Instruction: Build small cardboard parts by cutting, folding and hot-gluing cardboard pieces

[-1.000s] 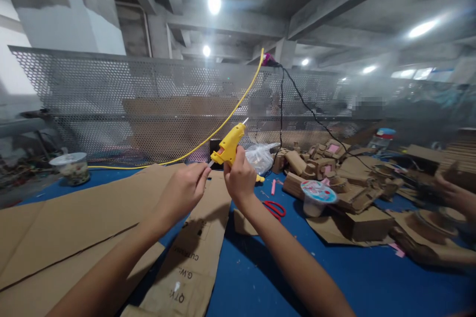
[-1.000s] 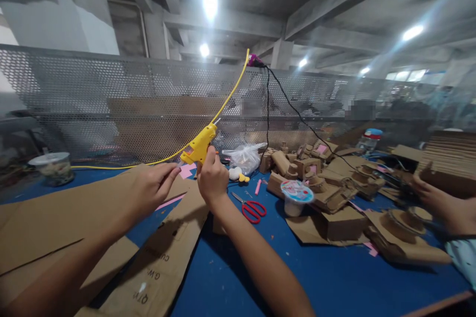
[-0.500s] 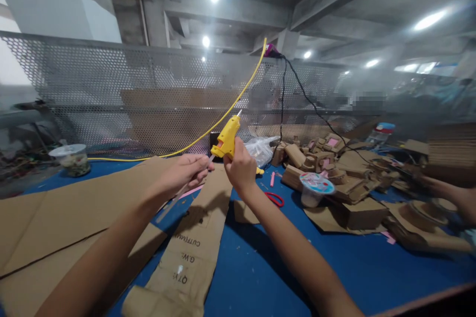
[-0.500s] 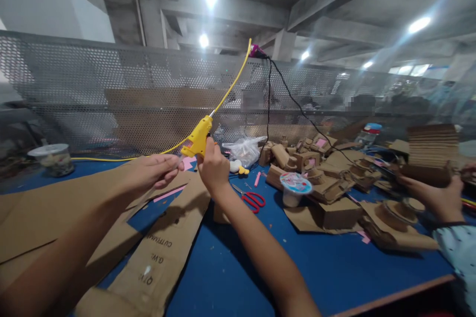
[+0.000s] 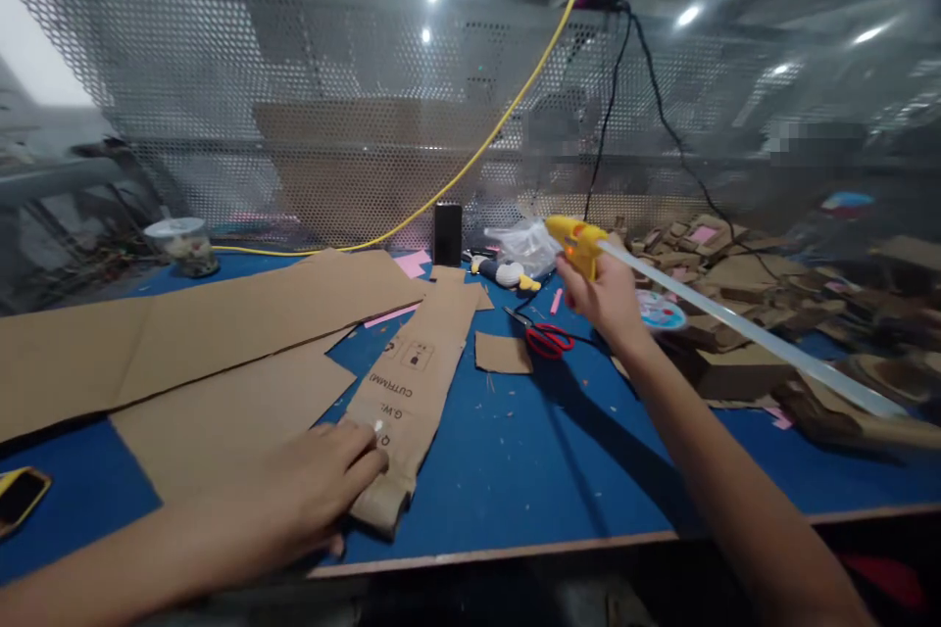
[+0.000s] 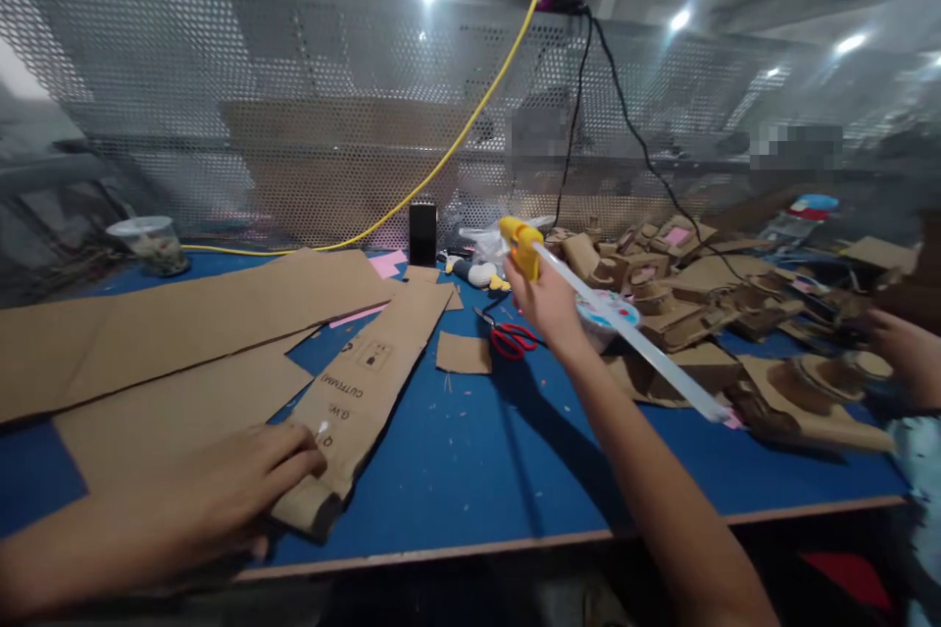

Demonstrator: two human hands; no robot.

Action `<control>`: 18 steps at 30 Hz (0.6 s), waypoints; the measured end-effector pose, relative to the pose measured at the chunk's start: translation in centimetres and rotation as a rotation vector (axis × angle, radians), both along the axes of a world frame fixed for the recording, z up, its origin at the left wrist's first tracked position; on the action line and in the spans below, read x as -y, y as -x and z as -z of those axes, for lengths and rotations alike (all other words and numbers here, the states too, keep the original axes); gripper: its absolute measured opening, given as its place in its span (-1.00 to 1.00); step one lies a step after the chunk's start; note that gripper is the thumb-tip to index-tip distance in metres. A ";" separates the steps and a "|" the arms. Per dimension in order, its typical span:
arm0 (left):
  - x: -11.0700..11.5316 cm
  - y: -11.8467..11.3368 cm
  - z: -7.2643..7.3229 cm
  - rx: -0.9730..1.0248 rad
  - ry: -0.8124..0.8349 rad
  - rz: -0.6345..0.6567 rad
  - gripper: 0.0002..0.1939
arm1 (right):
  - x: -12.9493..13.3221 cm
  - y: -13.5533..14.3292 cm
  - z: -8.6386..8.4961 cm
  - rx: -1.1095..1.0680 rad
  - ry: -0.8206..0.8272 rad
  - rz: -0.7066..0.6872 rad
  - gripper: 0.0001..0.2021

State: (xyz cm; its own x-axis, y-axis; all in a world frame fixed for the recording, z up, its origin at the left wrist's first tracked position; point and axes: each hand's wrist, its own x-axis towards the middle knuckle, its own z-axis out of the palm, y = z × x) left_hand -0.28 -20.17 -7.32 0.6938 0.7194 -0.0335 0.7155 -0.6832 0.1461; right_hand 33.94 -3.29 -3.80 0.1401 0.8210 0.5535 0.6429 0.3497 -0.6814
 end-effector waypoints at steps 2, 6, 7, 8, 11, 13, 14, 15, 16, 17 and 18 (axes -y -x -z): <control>0.4 0.3 1.4 -0.011 -0.028 -0.015 -0.59 | 2.3 -0.9 1.1 -0.035 0.066 -0.038 -0.64; -1.1 0.6 -1.3 0.239 -0.043 -0.057 -0.79 | 5.9 -1.1 1.5 -0.116 0.157 -0.130 -0.55; -1.6 0.5 -2.7 0.305 -0.080 -0.094 -0.83 | 6.7 -0.8 1.1 -0.160 0.168 -0.162 -0.57; -2.2 0.4 -4.0 0.364 -0.123 -0.119 -0.86 | 7.4 -0.5 0.6 -0.236 0.176 -0.195 -0.62; -3.7 -0.3 -7.4 0.510 -0.289 -0.170 -0.83 | 9.1 0.6 -1.5 -0.413 0.158 -0.303 -0.69; -4.8 -1.1 -8.6 0.589 -0.415 -0.158 -0.77 | 9.9 1.2 -2.9 -0.411 0.122 -0.350 -0.70; -5.4 -1.6 -8.9 0.620 -0.480 -0.141 -0.75 | 10.1 1.5 -3.6 -0.389 0.108 -0.374 -0.71; -6.0 -2.1 -9.0 0.650 -0.544 -0.123 -0.73 | 10.3 1.8 -4.3 -0.361 0.102 -0.399 -0.72; -6.7 -2.6 -9.0 0.681 -0.607 -0.110 -0.72 | 10.4 2.0 -4.8 -0.338 0.103 -0.425 -0.72; -7.4 -3.1 -8.8 0.713 -0.669 -0.100 -0.70 | 10.5 2.3 -5.4 -0.323 0.114 -0.448 -0.71; -8.2 -3.6 -8.6 0.745 -0.726 -0.095 -0.68 | 10.5 2.5 -5.8 -0.320 0.128 -0.467 -0.70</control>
State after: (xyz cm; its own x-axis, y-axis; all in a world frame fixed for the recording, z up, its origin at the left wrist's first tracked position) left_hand 3.29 -11.99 1.28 0.3006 0.4485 0.8417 0.6682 -0.7288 0.1497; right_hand 31.42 -13.75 1.99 -0.1089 0.8938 0.4351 0.1951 0.4484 -0.8723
